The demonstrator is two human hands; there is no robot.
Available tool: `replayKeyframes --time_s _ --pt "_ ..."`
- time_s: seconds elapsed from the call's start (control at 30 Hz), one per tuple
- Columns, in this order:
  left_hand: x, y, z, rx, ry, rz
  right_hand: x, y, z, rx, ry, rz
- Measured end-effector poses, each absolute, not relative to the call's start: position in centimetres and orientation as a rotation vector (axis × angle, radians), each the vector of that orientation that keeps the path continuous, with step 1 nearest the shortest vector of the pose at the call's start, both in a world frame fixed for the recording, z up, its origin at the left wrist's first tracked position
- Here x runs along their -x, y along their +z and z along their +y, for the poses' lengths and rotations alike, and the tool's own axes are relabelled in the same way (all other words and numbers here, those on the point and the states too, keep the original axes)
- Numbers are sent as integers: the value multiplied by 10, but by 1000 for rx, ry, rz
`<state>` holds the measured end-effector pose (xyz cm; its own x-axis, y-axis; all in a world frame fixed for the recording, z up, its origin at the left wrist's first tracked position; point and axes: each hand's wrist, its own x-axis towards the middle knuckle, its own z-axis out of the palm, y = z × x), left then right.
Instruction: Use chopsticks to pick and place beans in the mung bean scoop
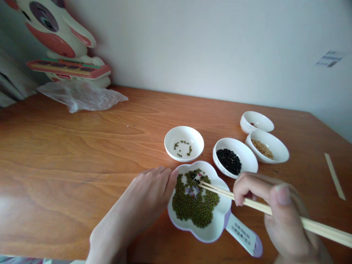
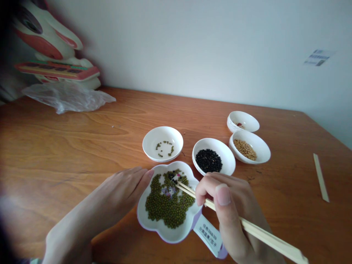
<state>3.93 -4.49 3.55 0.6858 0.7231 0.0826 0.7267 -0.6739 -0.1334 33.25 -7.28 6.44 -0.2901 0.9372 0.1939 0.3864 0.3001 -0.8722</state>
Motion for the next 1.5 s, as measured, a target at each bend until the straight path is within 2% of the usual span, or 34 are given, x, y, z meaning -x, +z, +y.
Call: replayKeyframes --time_s 0.8,0.97,1.2,1.5 --pt "-32 20 -50 2812 -163 -1359 -330 66 -73 1194 930 -1867" --pt "-34 25 -48 2790 -80 -1300 -333 65 -75 1196 917 -1854" --pt "-36 28 -46 2917 -240 -1515 -328 67 -73 1184 918 -1873" --pt "-36 27 -46 2902 -221 -1472 -322 69 -69 1168 845 -1913"
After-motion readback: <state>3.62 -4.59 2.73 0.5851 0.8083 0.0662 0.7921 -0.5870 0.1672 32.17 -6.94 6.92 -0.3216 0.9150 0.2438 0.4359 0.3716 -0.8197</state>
